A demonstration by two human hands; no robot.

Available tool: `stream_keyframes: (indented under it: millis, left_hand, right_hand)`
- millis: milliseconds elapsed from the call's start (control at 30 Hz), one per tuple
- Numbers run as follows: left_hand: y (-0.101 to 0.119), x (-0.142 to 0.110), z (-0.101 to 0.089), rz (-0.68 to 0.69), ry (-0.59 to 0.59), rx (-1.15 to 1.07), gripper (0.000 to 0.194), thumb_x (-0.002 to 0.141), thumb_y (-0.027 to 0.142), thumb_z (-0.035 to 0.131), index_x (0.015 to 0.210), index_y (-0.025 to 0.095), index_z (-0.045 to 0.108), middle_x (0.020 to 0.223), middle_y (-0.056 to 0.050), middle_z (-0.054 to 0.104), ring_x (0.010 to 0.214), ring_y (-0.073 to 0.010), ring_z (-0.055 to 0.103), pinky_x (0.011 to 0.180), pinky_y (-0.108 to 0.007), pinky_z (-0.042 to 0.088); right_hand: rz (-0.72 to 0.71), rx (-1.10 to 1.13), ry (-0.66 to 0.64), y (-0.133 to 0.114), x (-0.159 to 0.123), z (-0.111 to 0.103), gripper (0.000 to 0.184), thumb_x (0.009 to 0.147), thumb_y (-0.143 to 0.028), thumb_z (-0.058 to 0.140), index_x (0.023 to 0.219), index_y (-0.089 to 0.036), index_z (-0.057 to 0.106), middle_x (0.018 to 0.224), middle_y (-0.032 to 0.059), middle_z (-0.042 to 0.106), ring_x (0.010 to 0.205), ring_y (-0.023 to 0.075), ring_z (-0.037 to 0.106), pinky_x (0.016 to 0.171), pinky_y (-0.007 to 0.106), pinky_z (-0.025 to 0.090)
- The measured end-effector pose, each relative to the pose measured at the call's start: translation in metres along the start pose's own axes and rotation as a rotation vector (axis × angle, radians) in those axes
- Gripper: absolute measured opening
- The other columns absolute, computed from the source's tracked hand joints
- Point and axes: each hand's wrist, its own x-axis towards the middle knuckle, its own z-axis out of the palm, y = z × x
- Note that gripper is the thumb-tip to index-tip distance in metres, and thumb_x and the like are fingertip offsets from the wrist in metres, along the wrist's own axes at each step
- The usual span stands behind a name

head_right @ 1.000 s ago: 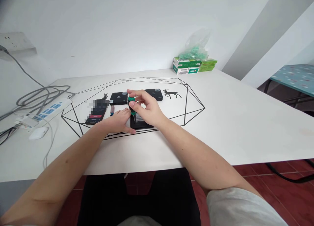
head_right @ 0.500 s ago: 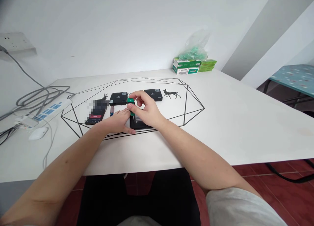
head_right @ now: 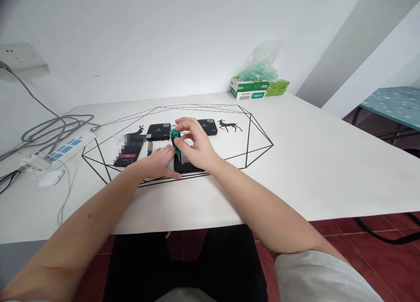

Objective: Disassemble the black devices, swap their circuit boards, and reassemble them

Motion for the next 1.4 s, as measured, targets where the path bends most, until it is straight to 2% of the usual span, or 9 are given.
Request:
stream_keyframes:
  millis: [133, 233, 400, 633, 800, 1033, 1133, 1233, 1400]
  left_hand:
    - [0.0, 0.0, 0.0, 0.0, -0.009, -0.01, 0.131, 0.082, 0.09, 0.056, 0.174, 0.013, 0.005, 0.181, -0.026, 0.014, 0.168, -0.042, 0.011, 0.132, -0.061, 0.016]
    - [-0.003, 0.001, 0.002, 0.022, 0.013, -0.026, 0.13, 0.083, 0.088, 0.057, 0.175, 0.018, -0.002, 0.182, -0.023, 0.013, 0.168, -0.0423, 0.011, 0.131, -0.061, 0.017]
    - [-0.008, 0.003, 0.007, 0.059, 0.045, -0.033, 0.126, 0.086, 0.085, 0.058, 0.175, 0.026, -0.008, 0.183, -0.018, 0.011, 0.168, -0.0418, 0.013, 0.13, -0.059, 0.018]
    - [-0.002, 0.0, 0.002, 0.036, 0.03, -0.022, 0.125, 0.085, 0.086, 0.059, 0.175, 0.019, 0.003, 0.182, -0.022, 0.015, 0.167, -0.0428, 0.016, 0.13, -0.059, 0.02]
    - [0.0, -0.001, 0.0, 0.023, 0.021, -0.014, 0.119, 0.085, 0.086, 0.056, 0.173, 0.018, 0.011, 0.18, -0.023, 0.02, 0.167, -0.0424, 0.016, 0.131, -0.06, 0.02]
    - [0.005, -0.003, -0.004, -0.024, -0.019, 0.002, 0.124, 0.085, 0.088, 0.054, 0.173, 0.011, 0.013, 0.181, -0.025, 0.014, 0.168, -0.043, 0.014, 0.133, -0.059, 0.017]
    - [0.005, -0.003, -0.004, -0.018, -0.01, 0.0, 0.124, 0.083, 0.089, 0.056, 0.173, 0.016, 0.014, 0.181, -0.023, 0.015, 0.168, -0.0438, 0.015, 0.133, -0.059, 0.018]
    - [0.005, -0.003, -0.003, -0.017, 0.001, -0.005, 0.124, 0.082, 0.089, 0.057, 0.173, 0.018, 0.013, 0.182, -0.021, 0.016, 0.167, -0.0446, 0.016, 0.132, -0.061, 0.019]
    - [0.005, -0.003, -0.003, -0.015, -0.013, -0.01, 0.128, 0.082, 0.089, 0.057, 0.174, 0.014, 0.008, 0.182, -0.023, 0.012, 0.168, -0.0427, 0.012, 0.133, -0.06, 0.016]
  right_hand:
    - [0.11, 0.182, -0.087, -0.001, -0.002, 0.002, 0.032, 0.098, -0.05, 0.071, 0.112, -0.031, 0.048, 0.156, 0.0099, 0.056, 0.111, 0.0196, 0.074, 0.096, 0.043, 0.062]
    - [0.104, 0.17, -0.107, 0.001, -0.002, 0.003, 0.036, 0.098, -0.053, 0.072, 0.112, -0.031, 0.047, 0.145, 0.0094, 0.065, 0.103, 0.0187, 0.075, 0.094, 0.043, 0.063]
    - [0.018, -0.003, -0.055, 0.002, 0.0, -0.001, 0.034, 0.097, -0.052, 0.072, 0.117, -0.029, 0.058, 0.131, 0.0089, 0.074, 0.106, 0.0205, 0.069, 0.086, 0.039, 0.058]
    - [-0.066, -0.127, -0.059, -0.003, 0.002, -0.004, 0.03, 0.101, -0.051, 0.066, 0.122, -0.029, 0.07, 0.117, 0.0059, 0.076, 0.091, 0.0191, 0.065, 0.08, 0.039, 0.054]
    - [-0.114, -0.17, -0.048, -0.003, 0.003, -0.006, 0.03, 0.102, -0.052, 0.066, 0.122, -0.031, 0.075, 0.105, 0.0054, 0.072, 0.092, 0.0207, 0.063, 0.083, 0.041, 0.056]
    - [-0.111, -0.166, -0.031, 0.001, 0.003, -0.008, 0.032, 0.105, -0.048, 0.061, 0.129, -0.034, 0.076, 0.097, 0.0039, 0.067, 0.092, 0.021, 0.062, 0.087, 0.044, 0.058]
    - [-0.104, -0.148, -0.004, 0.002, 0.003, -0.007, 0.028, 0.106, -0.042, 0.059, 0.125, -0.033, 0.077, 0.094, 0.0037, 0.066, 0.091, 0.0204, 0.062, 0.085, 0.043, 0.059]
    - [-0.089, -0.114, 0.027, 0.002, 0.003, -0.005, 0.024, 0.102, -0.045, 0.065, 0.119, -0.03, 0.075, 0.102, 0.0051, 0.066, 0.094, 0.0203, 0.063, 0.085, 0.042, 0.06]
    - [0.083, 0.121, -0.026, -0.002, 0.0, -0.001, 0.031, 0.094, -0.049, 0.077, 0.11, -0.029, 0.061, 0.148, 0.0092, 0.06, 0.113, 0.021, 0.073, 0.094, 0.042, 0.065]
